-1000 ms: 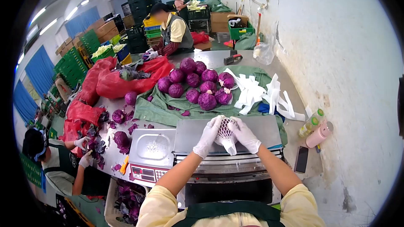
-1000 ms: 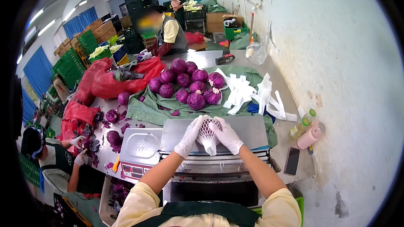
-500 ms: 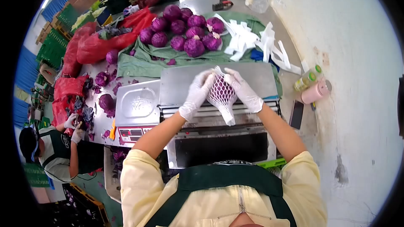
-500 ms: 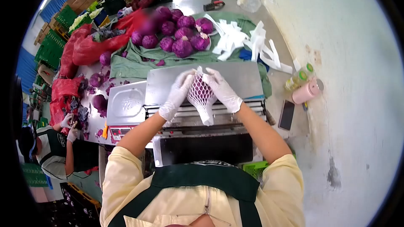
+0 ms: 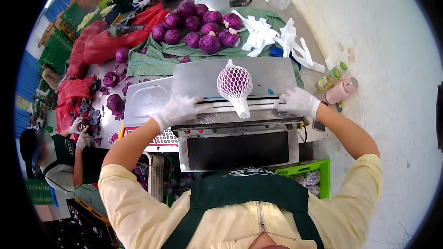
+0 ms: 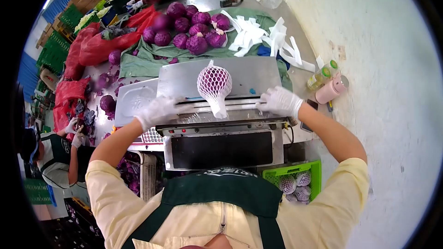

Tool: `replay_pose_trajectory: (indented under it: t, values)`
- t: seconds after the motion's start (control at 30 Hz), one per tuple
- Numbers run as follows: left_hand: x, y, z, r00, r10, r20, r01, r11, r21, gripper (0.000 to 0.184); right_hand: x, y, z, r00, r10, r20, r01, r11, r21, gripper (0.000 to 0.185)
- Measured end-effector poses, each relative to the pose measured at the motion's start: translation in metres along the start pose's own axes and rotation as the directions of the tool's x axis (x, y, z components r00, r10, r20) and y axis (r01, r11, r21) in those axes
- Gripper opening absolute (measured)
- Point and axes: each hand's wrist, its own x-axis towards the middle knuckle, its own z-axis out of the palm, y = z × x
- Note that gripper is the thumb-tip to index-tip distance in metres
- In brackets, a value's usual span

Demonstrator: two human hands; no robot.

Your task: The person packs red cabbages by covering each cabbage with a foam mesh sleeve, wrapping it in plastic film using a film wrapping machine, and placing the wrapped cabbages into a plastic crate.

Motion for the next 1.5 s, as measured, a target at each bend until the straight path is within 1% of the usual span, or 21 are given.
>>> replay_pose_trajectory:
  t: [0.13,0.2,0.27,0.37,0.4,0.5,0.57,0.6,0.67,0.73,0.8,0.87,0.9,1.0,1.07,1.2,1.27,1.3,1.4,1.47,1.5]
  values:
    - [0.016,0.015,0.044,0.947,-0.099,-0.307,0.04,0.98,-0.193,0.03,0.027,-0.032,0.004,0.902,0.368,-0.224,-0.191,0.808,0.557,0.006]
    - [0.009,0.033,0.03,0.855,-0.38,-0.353,0.099,0.787,-0.609,0.016,0.016,-0.039,-0.01,0.879,0.464,0.112,-0.354,0.474,0.806,0.008]
    - [-0.015,0.049,-0.011,0.819,-0.483,0.309,0.425,0.149,-0.893,0.015,0.002,-0.047,-0.056,0.873,0.432,0.228,-0.385,0.322,0.865,0.01]
    - [-0.041,0.051,-0.057,0.834,-0.538,0.124,0.079,-0.105,-0.991,0.017,-0.004,-0.034,-0.105,0.84,0.506,0.197,-0.274,0.082,0.958,0.008]
    - [-0.038,0.037,-0.059,0.809,-0.568,-0.148,-0.129,0.073,-0.989,0.017,-0.002,-0.027,-0.115,0.783,0.604,0.149,-0.105,-0.108,0.989,0.007]
    - [-0.011,-0.008,-0.063,0.712,-0.691,-0.121,-0.138,0.031,-0.99,0.03,0.043,0.022,-0.121,0.551,0.834,-0.03,0.03,0.016,0.999,0.006]
    - [0.038,-0.025,-0.062,0.768,-0.599,-0.225,-0.022,0.326,-0.945,0.08,0.084,0.062,-0.056,0.429,0.821,-0.376,-0.058,0.441,0.896,0.015]
    - [0.055,-0.036,-0.054,0.828,-0.522,-0.205,0.085,0.479,-0.874,0.109,0.093,0.078,-0.009,0.553,0.63,-0.545,-0.176,0.728,0.663,0.033]
    - [0.086,-0.037,-0.03,0.931,-0.191,-0.31,-0.07,0.74,-0.669,0.113,0.113,0.044,-0.057,0.807,0.587,-0.055,-0.397,0.61,0.686,0.046]
    - [0.103,-0.028,-0.006,0.93,-0.298,-0.217,-0.037,0.51,-0.859,0.106,0.137,0.033,-0.007,0.864,0.41,-0.291,-0.063,0.662,0.746,0.055]
    - [0.104,-0.028,-0.018,0.909,-0.415,0.025,0.222,0.434,-0.873,0.087,0.136,0.034,0.001,0.837,0.498,-0.229,-0.011,0.433,0.901,0.061]
    - [0.113,-0.02,0.023,0.853,-0.503,0.137,0.026,-0.222,-0.975,0.068,0.121,0.028,0.0,0.878,0.475,-0.063,-0.027,0.179,0.983,0.059]
    - [0.109,-0.009,0.024,0.861,-0.471,0.193,0.077,-0.254,-0.964,0.059,0.113,0.022,-0.013,0.91,0.4,0.113,-0.08,-0.099,0.992,0.058]
    - [0.091,0.053,-0.032,0.843,-0.178,0.508,0.248,-0.709,-0.66,0.059,0.085,-0.028,-0.064,0.973,0.183,0.141,-0.115,-0.148,0.982,0.077]
    - [0.071,0.063,-0.036,0.747,0.204,0.632,0.614,-0.574,-0.541,0.073,0.057,-0.071,-0.043,0.968,0.066,0.243,-0.165,-0.563,0.81,0.071]
    - [0.061,0.129,-0.022,0.675,0.184,0.715,0.506,-0.82,-0.267,0.077,0.026,-0.135,-0.006,0.872,-0.214,0.441,-0.407,-0.818,0.407,0.061]
    - [0.05,0.146,0.006,0.698,0.192,0.69,0.458,-0.86,-0.223,0.072,0.019,-0.151,0.015,0.967,-0.052,0.249,-0.22,-0.662,0.717,0.056]
    - [0.043,0.15,0.008,0.773,0.187,0.606,0.43,-0.856,-0.285,0.071,0.016,-0.152,0.02,0.993,0.015,0.116,-0.105,-0.32,0.941,0.054]
    - [0.014,0.172,0.039,0.898,0.131,0.419,0.267,-0.921,-0.285,0.063,0.001,-0.165,0.013,0.986,-0.006,0.166,-0.165,-0.149,0.975,0.048]
    - [-0.013,0.182,0.046,0.807,-0.3,0.508,0.42,-0.313,-0.852,0.046,-0.006,-0.185,0.014,0.9,0.05,0.432,-0.121,-0.926,0.359,0.047]
    - [-0.028,0.187,0.043,0.807,-0.302,0.508,0.421,-0.31,-0.852,0.046,-0.01,-0.193,0.019,0.902,0.051,0.429,-0.119,-0.925,0.36,0.047]
